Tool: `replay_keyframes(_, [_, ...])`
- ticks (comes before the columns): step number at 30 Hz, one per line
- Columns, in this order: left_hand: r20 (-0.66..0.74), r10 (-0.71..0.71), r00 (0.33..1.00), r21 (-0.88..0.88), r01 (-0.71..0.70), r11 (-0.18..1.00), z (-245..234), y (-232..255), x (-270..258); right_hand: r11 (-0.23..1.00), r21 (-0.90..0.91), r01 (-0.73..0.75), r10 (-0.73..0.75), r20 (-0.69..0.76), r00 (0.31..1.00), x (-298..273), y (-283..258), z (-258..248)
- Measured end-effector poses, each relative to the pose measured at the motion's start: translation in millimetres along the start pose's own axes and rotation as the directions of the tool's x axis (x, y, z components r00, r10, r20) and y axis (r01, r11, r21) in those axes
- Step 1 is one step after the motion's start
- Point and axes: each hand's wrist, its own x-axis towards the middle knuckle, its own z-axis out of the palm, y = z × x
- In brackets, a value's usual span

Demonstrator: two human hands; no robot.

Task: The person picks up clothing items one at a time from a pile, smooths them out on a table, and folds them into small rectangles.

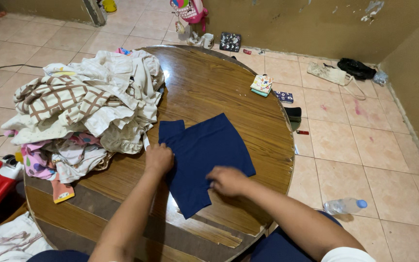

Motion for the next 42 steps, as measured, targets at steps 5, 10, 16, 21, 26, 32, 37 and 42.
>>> replay_keyframes(5, [-0.034,-0.037,0.999,-0.137,0.032,0.990,14,3,6,0.900,-0.368,-0.233,0.175,-0.184,0.967,9,58,-5])
replay_keyframes(10, [0.091,-0.061,0.994,-0.223,0.080,0.972,14,12,15,0.774,-0.426,-0.468,0.563,0.127,0.816,15,49,11])
replay_keyframes(16, [0.041,0.011,0.999,-0.278,0.001,0.961,6,18,30,0.755,-0.528,-0.390,0.594,0.299,0.747,13,7,-21])
replay_keyframes(21, [-0.157,-0.048,0.986,-0.352,-0.011,0.936,27,19,59,0.779,-0.310,-0.544,0.554,-0.066,0.830,27,33,-43])
replay_keyframes(26, [-0.218,-0.027,0.976,-0.345,-0.051,0.937,56,23,97,0.851,-0.258,-0.457,0.347,-0.378,0.858,58,94,-29])
replay_keyframes(32, [-0.083,-0.089,0.993,-0.307,0.059,0.950,48,36,119,0.911,-0.164,-0.379,0.328,-0.270,0.905,107,122,-13])
replay_keyframes(37, [-0.081,-0.096,0.992,-0.270,0.071,0.960,40,27,133,0.856,-0.122,-0.502,0.440,-0.338,0.832,120,126,-26])
replay_keyframes(42, [-0.129,-0.081,0.988,-0.259,0.045,0.965,40,19,153,0.813,-0.093,-0.575,0.520,-0.330,0.788,125,136,-42])
